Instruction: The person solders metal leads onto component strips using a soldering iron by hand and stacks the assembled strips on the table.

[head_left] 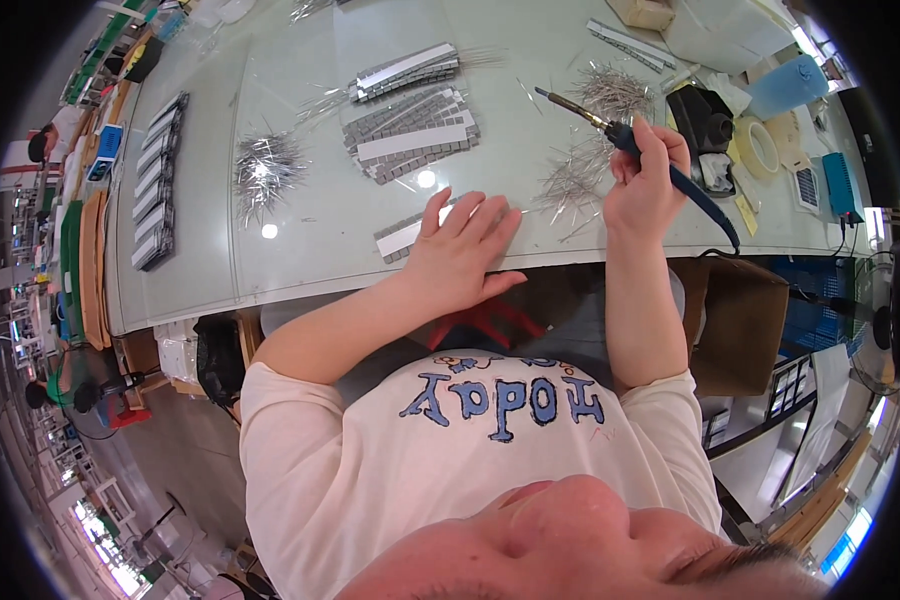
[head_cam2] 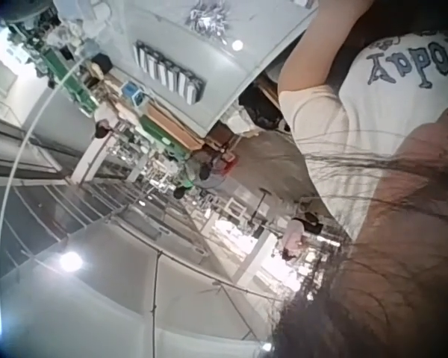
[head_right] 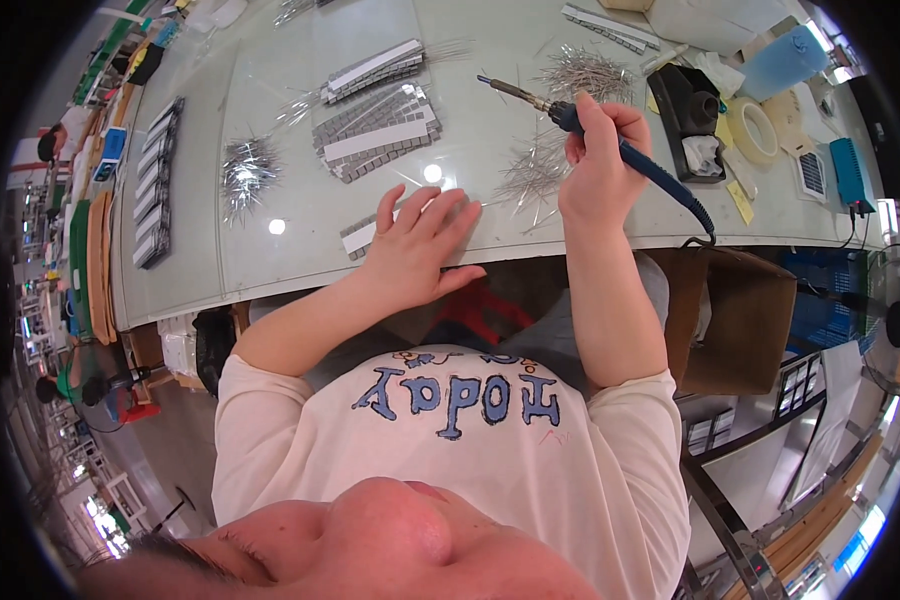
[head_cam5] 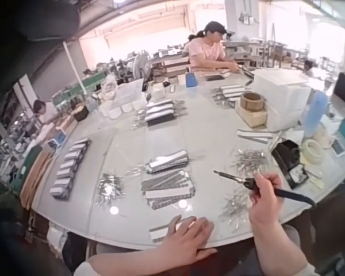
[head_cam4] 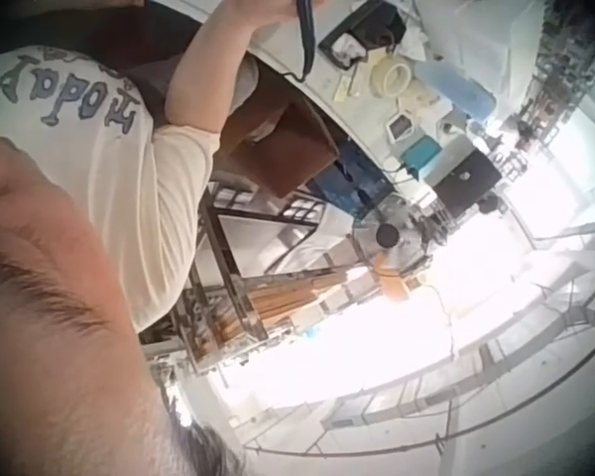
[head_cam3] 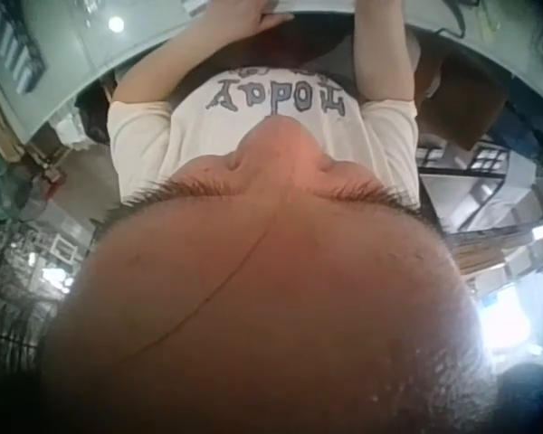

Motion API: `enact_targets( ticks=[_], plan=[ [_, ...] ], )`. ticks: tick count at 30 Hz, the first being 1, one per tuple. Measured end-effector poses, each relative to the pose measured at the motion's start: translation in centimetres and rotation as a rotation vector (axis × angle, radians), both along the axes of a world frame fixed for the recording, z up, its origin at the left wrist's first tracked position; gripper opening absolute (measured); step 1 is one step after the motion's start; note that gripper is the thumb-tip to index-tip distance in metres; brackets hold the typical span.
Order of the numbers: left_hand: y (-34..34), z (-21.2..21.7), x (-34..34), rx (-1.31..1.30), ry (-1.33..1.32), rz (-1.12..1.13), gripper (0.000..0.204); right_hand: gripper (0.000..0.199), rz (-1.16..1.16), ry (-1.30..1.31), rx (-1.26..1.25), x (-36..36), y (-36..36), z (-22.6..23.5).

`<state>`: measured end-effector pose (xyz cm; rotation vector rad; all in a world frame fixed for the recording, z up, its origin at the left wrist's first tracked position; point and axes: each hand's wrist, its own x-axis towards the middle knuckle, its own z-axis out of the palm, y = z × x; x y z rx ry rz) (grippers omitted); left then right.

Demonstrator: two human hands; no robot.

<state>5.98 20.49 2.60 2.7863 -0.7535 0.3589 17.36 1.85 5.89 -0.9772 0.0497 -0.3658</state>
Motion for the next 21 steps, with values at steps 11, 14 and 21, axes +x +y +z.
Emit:
enact_targets(
  ticks=[11, 14, 21],
  plan=[
    [3.7, 0.9, 0.7, -0.021, 0.020, -0.094, 0.060, 0.015, 0.206, 0.013, -0.502, -3.8, -1.8, -1.2],
    [3.4, 0.3, -1.8, -0.028, 0.043, 0.160, 0.064, 0.019, 0.199, -0.073, -0.857, -5.4, -1.8, -2.1],
    [3.8, -0.4, -2.5, -0.016, 0.061, 0.139, 0.068, 0.019, 0.321, -0.162, -0.866, -5.8, -1.2, -2.9]
  ],
)
